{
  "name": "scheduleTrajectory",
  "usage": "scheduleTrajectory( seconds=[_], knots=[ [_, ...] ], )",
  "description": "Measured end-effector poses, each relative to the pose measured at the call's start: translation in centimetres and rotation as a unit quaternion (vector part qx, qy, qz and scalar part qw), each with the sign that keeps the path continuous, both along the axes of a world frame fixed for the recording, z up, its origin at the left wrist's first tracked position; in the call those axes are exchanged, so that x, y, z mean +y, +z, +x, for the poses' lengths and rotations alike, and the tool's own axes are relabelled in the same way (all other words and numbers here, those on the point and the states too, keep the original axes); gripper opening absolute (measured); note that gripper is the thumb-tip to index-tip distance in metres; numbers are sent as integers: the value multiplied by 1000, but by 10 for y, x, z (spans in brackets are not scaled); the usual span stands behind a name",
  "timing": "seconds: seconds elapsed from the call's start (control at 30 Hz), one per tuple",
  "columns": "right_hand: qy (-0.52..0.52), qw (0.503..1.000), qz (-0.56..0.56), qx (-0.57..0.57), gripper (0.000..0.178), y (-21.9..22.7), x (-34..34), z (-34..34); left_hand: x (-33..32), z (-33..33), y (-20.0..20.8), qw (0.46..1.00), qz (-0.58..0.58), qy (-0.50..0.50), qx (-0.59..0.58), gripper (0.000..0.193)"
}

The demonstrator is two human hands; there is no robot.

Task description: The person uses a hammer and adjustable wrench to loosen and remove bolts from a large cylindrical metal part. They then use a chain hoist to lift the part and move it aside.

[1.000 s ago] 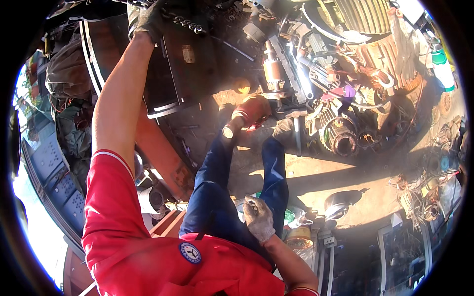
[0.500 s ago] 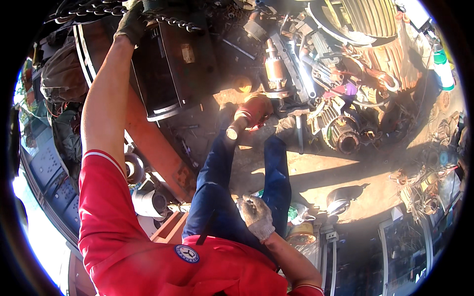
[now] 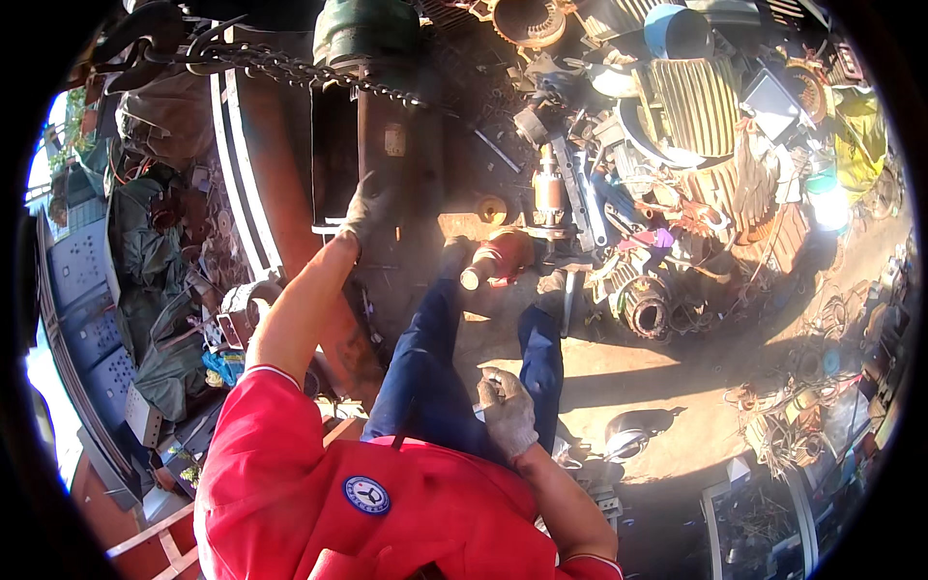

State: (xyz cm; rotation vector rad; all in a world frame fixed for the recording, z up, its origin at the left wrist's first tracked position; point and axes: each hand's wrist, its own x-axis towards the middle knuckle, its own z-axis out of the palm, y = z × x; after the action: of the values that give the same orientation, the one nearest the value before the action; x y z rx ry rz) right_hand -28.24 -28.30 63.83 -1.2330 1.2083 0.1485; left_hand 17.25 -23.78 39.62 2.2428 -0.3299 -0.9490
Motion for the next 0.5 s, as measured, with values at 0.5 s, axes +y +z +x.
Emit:
scheduleTrajectory(
  seconds=[0.5],
  knots=[
    [220, 952, -164, -134, 22, 113, -69, -34, 325, -346, 232, 929, 215, 228, 199, 69]
  ],
)
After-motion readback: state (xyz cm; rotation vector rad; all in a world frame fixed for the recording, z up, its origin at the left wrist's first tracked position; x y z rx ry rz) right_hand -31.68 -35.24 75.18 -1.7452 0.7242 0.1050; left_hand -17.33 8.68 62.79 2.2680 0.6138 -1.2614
